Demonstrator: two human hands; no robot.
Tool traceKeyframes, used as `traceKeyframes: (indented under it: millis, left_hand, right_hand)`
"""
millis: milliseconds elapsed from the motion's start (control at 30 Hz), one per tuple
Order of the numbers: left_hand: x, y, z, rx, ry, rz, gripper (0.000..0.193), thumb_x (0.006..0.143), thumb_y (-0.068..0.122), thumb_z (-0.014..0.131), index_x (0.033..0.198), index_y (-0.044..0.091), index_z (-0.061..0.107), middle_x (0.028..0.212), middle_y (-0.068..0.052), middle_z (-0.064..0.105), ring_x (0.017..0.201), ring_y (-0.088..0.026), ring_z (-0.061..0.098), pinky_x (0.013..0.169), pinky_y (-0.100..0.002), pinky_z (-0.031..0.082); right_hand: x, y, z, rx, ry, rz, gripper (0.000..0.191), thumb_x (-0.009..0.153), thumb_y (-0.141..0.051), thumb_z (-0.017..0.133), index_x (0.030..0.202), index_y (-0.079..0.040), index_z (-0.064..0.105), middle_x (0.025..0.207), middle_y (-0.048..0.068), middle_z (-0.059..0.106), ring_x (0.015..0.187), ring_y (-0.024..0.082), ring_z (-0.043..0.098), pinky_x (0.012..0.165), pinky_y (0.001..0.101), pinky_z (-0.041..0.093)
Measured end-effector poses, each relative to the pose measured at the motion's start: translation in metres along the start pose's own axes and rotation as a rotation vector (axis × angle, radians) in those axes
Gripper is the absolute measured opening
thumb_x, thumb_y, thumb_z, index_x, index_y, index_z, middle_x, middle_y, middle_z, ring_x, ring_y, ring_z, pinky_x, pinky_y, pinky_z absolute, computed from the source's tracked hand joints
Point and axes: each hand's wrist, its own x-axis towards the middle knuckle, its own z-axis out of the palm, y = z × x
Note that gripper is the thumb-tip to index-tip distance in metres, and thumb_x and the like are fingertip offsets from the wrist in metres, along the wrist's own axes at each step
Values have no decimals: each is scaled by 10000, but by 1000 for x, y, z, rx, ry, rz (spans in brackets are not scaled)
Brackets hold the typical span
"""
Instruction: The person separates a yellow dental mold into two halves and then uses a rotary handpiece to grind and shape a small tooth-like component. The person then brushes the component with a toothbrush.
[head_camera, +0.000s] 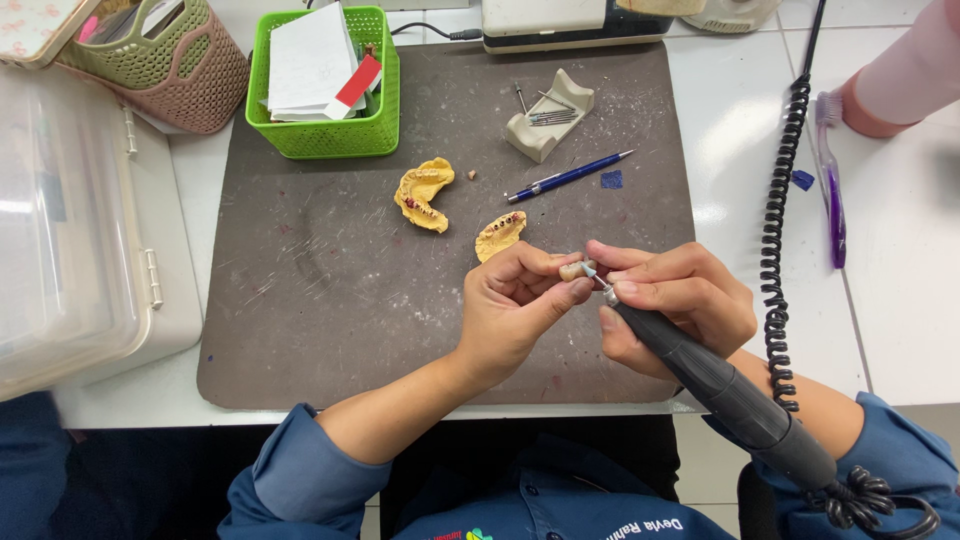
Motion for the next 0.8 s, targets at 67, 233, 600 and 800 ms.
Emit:
traceKeyframes:
  millis: [67,233,600,800]
  left_hand:
    - [-1,-2,0,-3,15,-4,132,1000,-32,703,1119,4,658,1143,-125,747,1087,-156,723,989,-307,603]
    - [-1,-5,0,-15,1,18,114,1007,-41,700,1099,6,652,1155,-125,745,1104,-153,718,1017,-309,597]
    - [-3,-7,-1,-59,6,11,110,1005,-53,692,1083,11,648,1159,-105,734,1119,-154,709,1027,-316,598]
    - [-2,-6,-2,-29,12,13,108,1005,-52,697,1092,2,662,1155,-112,738,1110,-161,714,1014,-316,601]
  right_hand:
    - [-1,-1,0,-14,-10,9,333,806,74,771,1067,-2,578,1021,140,598,1055,366,749,933,371,681]
    - [-1,1,2,18,15,8,331,805,76,761,1071,-3,581,1020,135,600,1016,323,755,959,403,679]
    - [-4,6,4,43,27,-10,318,809,61,764,1062,2,580,1014,140,605,999,316,755,966,420,674]
    - [-5,7,5,66,38,12,318,805,62,763,1060,0,584,1008,137,613,999,304,759,976,430,676]
